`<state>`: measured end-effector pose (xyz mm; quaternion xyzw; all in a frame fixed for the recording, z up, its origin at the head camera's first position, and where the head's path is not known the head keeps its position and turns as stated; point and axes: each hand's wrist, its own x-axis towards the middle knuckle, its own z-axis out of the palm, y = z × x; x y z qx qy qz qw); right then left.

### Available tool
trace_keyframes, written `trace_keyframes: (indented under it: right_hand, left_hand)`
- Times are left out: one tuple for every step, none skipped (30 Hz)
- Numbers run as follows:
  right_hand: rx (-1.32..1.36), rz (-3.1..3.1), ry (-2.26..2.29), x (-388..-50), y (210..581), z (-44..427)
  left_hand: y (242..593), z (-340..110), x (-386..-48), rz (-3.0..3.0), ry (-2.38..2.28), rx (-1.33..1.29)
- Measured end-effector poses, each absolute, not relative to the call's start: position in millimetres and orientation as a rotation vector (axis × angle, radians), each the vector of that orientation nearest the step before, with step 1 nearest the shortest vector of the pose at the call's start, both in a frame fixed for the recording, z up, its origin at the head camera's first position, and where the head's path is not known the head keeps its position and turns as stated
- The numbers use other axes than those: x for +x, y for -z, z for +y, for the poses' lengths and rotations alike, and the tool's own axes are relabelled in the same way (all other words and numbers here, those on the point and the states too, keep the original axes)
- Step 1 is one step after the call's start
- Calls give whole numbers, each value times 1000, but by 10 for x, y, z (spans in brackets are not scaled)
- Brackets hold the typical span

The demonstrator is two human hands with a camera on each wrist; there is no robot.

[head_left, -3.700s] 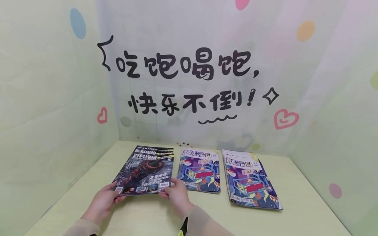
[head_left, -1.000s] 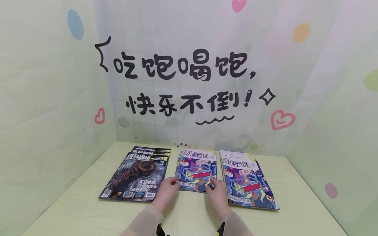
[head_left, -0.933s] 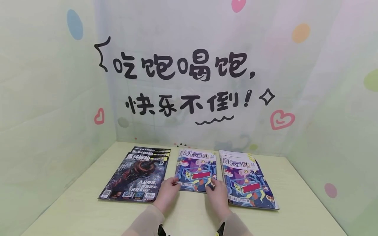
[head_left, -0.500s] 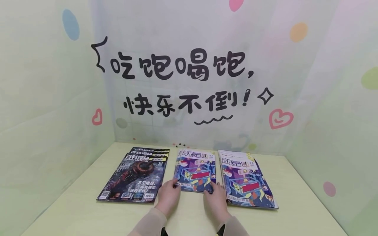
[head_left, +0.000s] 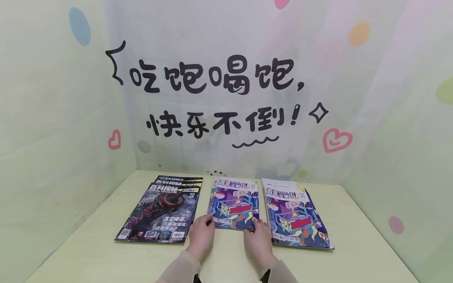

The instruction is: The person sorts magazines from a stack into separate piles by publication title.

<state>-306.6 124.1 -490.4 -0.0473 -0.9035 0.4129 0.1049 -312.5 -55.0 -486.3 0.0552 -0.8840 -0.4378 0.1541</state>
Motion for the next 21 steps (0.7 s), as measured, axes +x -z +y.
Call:
trace_keyframes:
  right_hand:
    - [-135,-2665,-1211,-3065,4905,1240]
    - [-129,-2665,-1206,-3063,4904,1238]
    - [-126,-2666,-1203,-3062,4904,1237]
    - [-121,-2667,-1197,-3061,4905,1239]
    - [-122,-2668,-1195,-3059,4907,1240]
    - [-119,-2666,-1191,-3058,4906,1240]
    - [-119,-2665,-1194,-3057,4909,1240]
    - [-122,-2661,-1201,-3054,4909,1240]
    - [-125,-2660,-1207,-3051,4909,1239]
    - [-128,-2659,-1212,-3048,4911,1239]
    - [-132,-2654,-1221,-3043,4909,1238]
    - [-135,-2651,-1229,-3042,4910,1238]
    - [-139,-2649,-1235,-3041,4909,1237]
    - [-144,-2648,-1243,-3040,4907,1237]
    - [-143,-2646,-1247,-3039,4905,1237]
    - [-142,-2646,-1247,-3039,4905,1237]
    - [-141,-2643,-1250,-3038,4903,1238]
    - [-141,-2643,-1253,-3039,4903,1238]
    - [-142,-2640,-1260,-3037,4900,1238]
    - [-145,-2636,-1268,-3034,4899,1238]
    - [-146,-2632,-1273,-3033,4900,1239]
  left_hand:
    - [4866,-552,-3123,-2524,1259,156]
    - [4870,-555,-3123,-2513,1271,158]
    - [4872,-557,-3122,-2506,1294,164]
    - [4873,-559,-3124,-2499,1311,166]
    - [4875,-562,-3124,-2491,1331,167]
    - [4877,-566,-3127,-2483,1353,169]
    - [4880,-571,-3131,-2475,1375,170]
    - [4882,-577,-3136,-2469,1397,166]
    - [4883,-584,-3140,-2460,1421,162]
    - [4886,-594,-3148,-2451,1446,161]
    - [4886,-601,-3155,-2439,1472,166]
    - [4884,-609,-3160,-2424,1500,168]
    - [4881,-617,-3166,-2408,1530,171]
    - [4878,-622,-3170,-2391,1558,175]
    - [4878,-627,-3174,-2373,1586,185]
    - [4879,-630,-3178,-2358,1607,196]
    - [4877,-630,-3179,-2343,1622,200]
    - [4879,-630,-3179,-2334,1632,202]
    - [4881,-629,-3180,-2329,1642,207]
    - [4884,-628,-3182,-2324,1646,211]
    - [4888,-625,-3183,-2319,1651,219]
